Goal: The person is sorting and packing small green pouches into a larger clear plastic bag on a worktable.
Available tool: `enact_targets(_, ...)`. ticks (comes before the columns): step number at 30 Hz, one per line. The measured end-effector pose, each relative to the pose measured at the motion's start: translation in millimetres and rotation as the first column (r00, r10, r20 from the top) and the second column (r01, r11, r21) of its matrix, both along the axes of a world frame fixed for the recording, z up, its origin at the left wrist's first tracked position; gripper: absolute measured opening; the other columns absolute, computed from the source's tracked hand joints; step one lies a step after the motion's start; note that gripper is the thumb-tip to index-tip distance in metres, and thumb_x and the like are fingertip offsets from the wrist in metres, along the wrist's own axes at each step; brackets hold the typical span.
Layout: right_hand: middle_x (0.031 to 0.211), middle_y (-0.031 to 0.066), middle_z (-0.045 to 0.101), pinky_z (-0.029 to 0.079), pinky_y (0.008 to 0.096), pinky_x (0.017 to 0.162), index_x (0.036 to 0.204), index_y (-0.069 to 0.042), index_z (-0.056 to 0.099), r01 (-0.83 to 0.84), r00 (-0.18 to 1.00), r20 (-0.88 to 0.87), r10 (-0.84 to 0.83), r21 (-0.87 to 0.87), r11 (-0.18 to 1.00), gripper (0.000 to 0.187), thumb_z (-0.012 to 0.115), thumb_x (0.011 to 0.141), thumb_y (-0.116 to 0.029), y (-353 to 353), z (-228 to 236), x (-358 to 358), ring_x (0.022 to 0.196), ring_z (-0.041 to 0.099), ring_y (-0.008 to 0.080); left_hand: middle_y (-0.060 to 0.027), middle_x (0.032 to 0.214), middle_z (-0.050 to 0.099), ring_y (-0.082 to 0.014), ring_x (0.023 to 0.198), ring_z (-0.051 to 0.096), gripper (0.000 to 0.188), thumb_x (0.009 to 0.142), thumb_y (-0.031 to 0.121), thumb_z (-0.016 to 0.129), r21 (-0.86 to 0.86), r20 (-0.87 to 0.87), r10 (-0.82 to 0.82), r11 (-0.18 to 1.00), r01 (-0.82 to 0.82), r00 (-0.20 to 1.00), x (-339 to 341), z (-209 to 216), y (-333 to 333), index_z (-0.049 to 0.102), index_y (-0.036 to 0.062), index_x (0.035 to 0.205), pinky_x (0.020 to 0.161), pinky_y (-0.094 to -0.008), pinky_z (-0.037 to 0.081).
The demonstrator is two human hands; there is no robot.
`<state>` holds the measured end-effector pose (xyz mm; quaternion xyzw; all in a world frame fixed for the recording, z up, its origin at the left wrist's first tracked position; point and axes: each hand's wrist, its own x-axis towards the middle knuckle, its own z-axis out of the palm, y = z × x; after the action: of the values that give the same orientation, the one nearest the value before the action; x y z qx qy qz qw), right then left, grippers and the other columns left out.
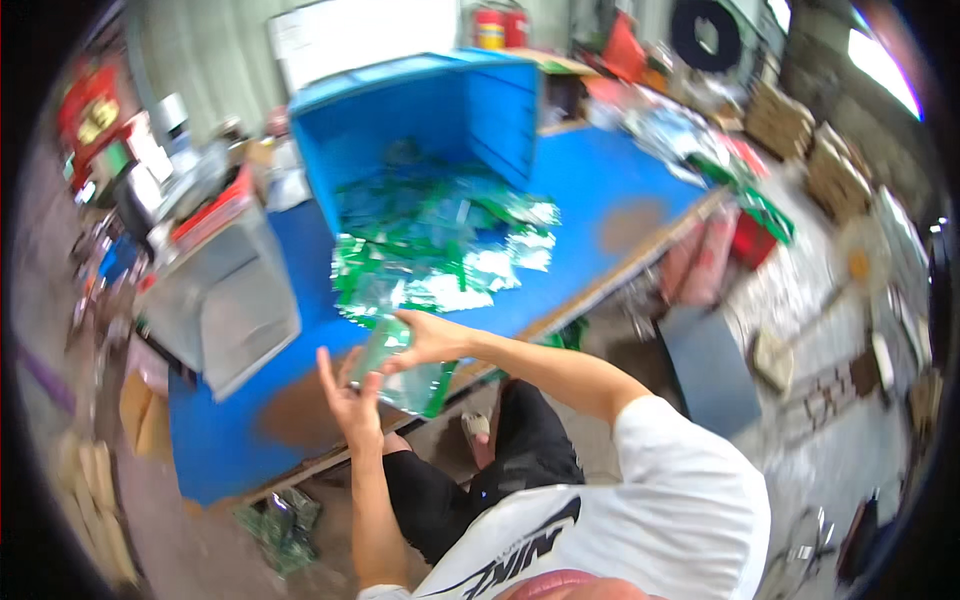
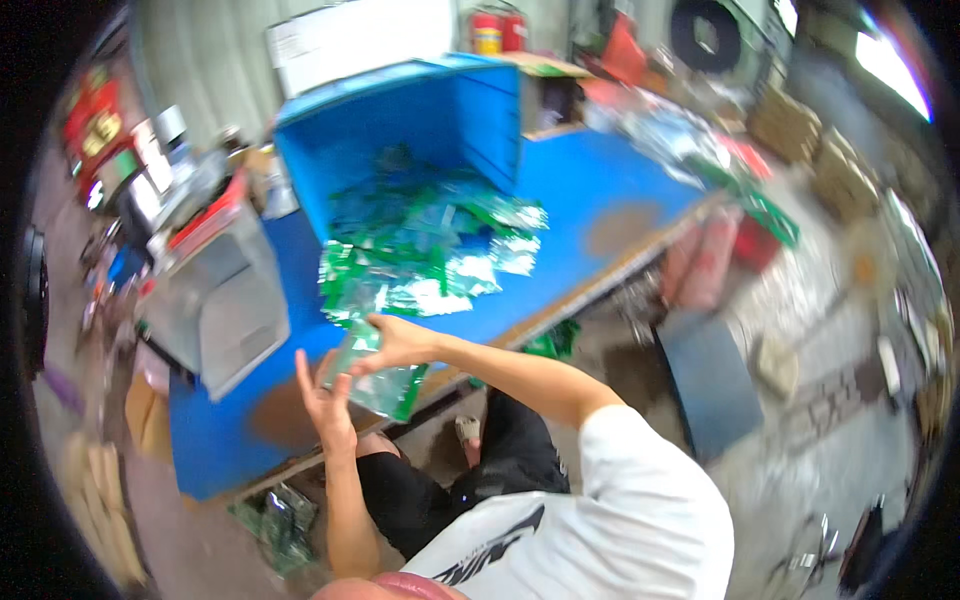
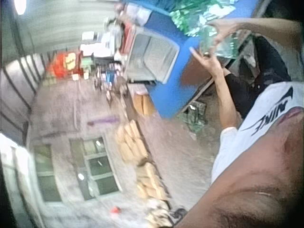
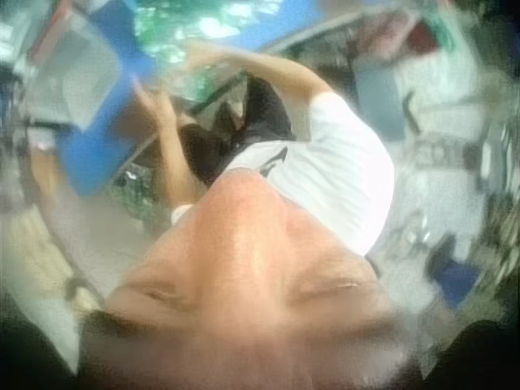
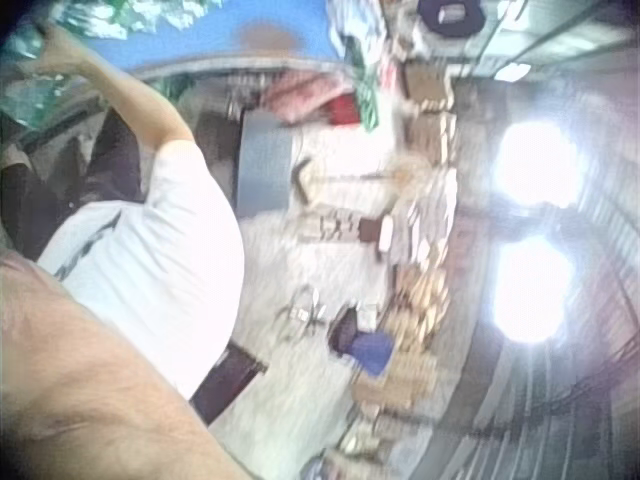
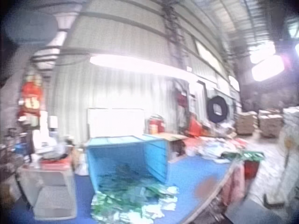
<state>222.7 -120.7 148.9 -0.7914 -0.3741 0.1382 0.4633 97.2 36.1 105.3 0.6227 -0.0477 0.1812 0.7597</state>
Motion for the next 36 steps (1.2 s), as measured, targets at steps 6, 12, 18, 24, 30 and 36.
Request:
enact_targets(6,0.099,0.0184,0.067,0.051,0.0403,0.081,0.107,0.007,0.057,0.050,0.999,0.008,-0.050,0.013,0.999,0.080,0.085,0.064,-0.054,-3.7,6.1,-18.6,0.091,0.064,0.0266,-0.0145,0.153,0.033,-0.0313,0.139,0.036,0.059,0.107,0.043,0.032,-0.360,-0.107,0.362,0.854,-0.376,0.926,12.2,4.3,-38.3,0.030,0.0060,0.153,0.114,-0.0454,0.031)
enact_targets(12,0.107,0.0158,0.067,0.051,0.0369,0.088,0.119,0.002,0.058,0.105,0.954,-0.300,-0.007,0.311,0.945,0.073,0.085,0.069,-0.042,20.1,-51.3,-36.6,0.099,0.064,0.0244,-0.0202,0.141,0.044,-0.0299,0.126,0.047,0.059,0.105,0.043,0.036,0.143,0.061,0.531,0.833,-0.534,0.845,7.1,-15.5,-14.6,0.042,-0.0026,0.142,0.106,-0.0425,0.037)
enact_targets(18,0.117,0.0155,0.065,0.050,0.0366,0.095,0.127,0.002,0.055,-0.027,0.988,-0.133,0.084,0.381,0.924,0.074,0.088,0.070,-0.034,31.9,-47.2,-38.4,0.108,0.061,0.0238,-0.0152,0.125,0.054,-0.0242,0.112,0.054,0.052,0.105,0.036,0.037,0.306,0.249,0.566,0.723,-0.619,0.786,21.4,-27.0,4.5,0.044,-0.0018,0.141,0.101,-0.0388,0.041)
enact_targets(24,0.118,0.0127,0.064,0.051,0.0380,0.094,0.131,-0.001,0.053,0.295,0.775,-0.629,-0.053,0.287,0.911,0.068,0.082,0.078,-0.032,7.8,-60.2,-15.0,0.107,0.062,0.0212,-0.0138,0.125,0.054,-0.0193,0.112,0.053,0.053,0.100,0.036,0.053,0.334,0.079,0.530,0.784,-0.524,0.844,45.7,-22.9,11.9,0.045,0.0028,0.141,0.097,-0.0346,0.042)
enact_targets(30,0.124,0.0161,0.063,0.054,0.0451,0.094,0.134,-0.004,0.051,0.637,0.394,-0.850,0.350,0.527,0.563,0.059,0.064,0.090,-0.041,-12.4,-92.1,7.7,0.106,0.066,0.0307,-0.0113,0.073,0.071,-0.0213,0.065,0.068,0.026,0.085,0.028,0.077,0.665,0.104,0.733,0.451,-0.595,0.673,130.2,-37.2,226.1,0.071,0.0035,0.084,0.062,-0.0362,0.052)
enact_targets(36,0.121,0.0112,0.065,0.050,0.0417,0.097,0.133,-0.004,0.053,0.600,0.458,-0.874,0.161,0.438,0.670,0.061,0.068,0.086,-0.039,-14.0,-114.5,-0.3,0.109,0.062,0.0263,-0.0033,0.079,0.075,-0.0156,0.071,0.069,0.034,0.075,0.042,0.083,0.767,-0.179,0.728,0.524,-0.369,0.662,146.2,-78.6,335.3,0.074,0.0112,0.087,0.070,-0.0319,0.052)
